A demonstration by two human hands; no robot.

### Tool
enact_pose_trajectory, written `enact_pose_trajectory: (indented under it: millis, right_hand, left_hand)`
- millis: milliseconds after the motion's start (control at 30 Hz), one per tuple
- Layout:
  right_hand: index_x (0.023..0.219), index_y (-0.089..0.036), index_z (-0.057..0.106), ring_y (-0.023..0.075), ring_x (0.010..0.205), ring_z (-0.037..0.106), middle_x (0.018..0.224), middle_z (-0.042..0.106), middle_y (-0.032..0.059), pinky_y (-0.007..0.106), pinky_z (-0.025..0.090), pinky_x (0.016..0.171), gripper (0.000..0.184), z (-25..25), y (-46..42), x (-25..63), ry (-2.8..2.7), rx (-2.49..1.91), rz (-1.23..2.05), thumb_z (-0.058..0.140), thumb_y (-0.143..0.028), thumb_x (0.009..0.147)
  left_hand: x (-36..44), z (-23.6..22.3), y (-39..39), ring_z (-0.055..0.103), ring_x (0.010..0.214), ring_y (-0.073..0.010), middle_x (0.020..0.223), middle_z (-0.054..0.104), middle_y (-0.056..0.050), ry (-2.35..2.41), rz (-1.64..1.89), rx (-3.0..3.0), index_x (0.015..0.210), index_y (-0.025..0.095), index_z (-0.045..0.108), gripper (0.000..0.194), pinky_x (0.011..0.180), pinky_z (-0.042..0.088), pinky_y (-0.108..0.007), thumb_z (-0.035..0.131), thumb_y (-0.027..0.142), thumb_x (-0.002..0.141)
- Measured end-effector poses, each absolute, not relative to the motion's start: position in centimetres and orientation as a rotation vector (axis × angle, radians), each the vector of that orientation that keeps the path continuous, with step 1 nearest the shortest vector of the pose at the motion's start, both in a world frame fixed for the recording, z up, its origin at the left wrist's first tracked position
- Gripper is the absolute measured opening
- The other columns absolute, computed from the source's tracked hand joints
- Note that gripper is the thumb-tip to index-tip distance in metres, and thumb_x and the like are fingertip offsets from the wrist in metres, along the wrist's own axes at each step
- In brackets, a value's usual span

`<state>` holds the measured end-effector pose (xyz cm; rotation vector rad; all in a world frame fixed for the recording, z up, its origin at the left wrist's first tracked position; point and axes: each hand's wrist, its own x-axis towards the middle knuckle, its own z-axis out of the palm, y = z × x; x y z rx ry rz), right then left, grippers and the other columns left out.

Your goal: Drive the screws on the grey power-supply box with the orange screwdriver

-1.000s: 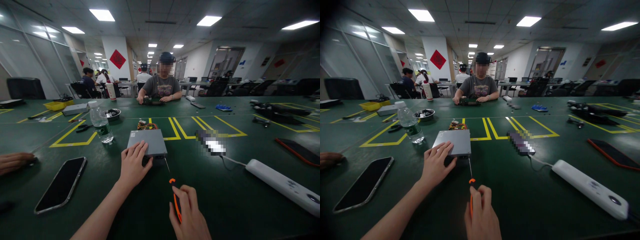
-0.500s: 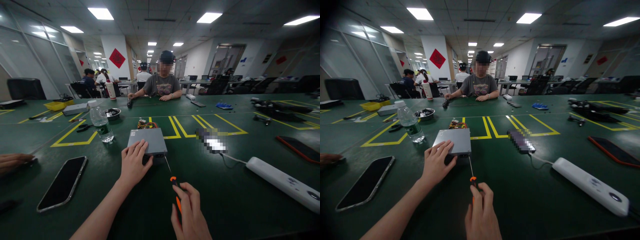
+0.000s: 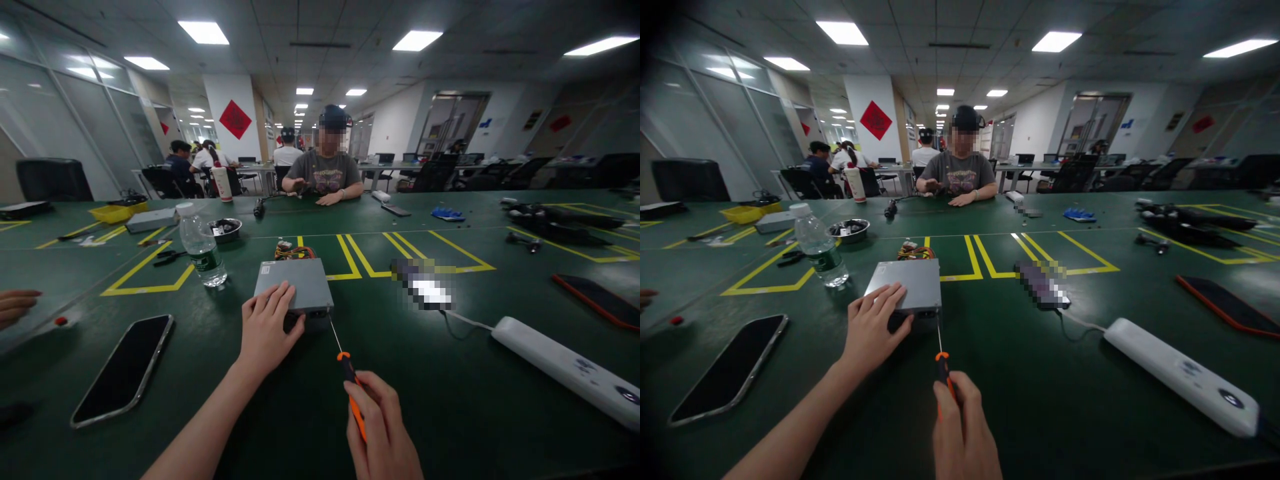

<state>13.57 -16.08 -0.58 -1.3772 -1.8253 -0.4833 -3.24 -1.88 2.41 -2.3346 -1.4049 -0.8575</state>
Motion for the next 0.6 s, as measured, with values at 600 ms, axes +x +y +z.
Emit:
enact_pose_trajectory:
  millis: [600]
  right_hand:
    - [0.095, -0.011, 0.055, 0.0121, 0.050, 0.057, 0.061, 0.060, 0.0018, 0.025, 0.043, 0.053, 0.011, -0.18, -15.02, 13.54, -1.746, -1.219, -0.576, 0.046, -0.017, 0.091]
  left_hand:
    - [-3.26, 2.34, -1.89, 0.046, 0.118, -0.0270, 0.130, 0.053, -0.006, -1.390, -0.886, -2.333, 0.123, 0.023, 0.050, 0.044, 0.090, 0.033, -0.044, 0.051, 0.038, 0.082]
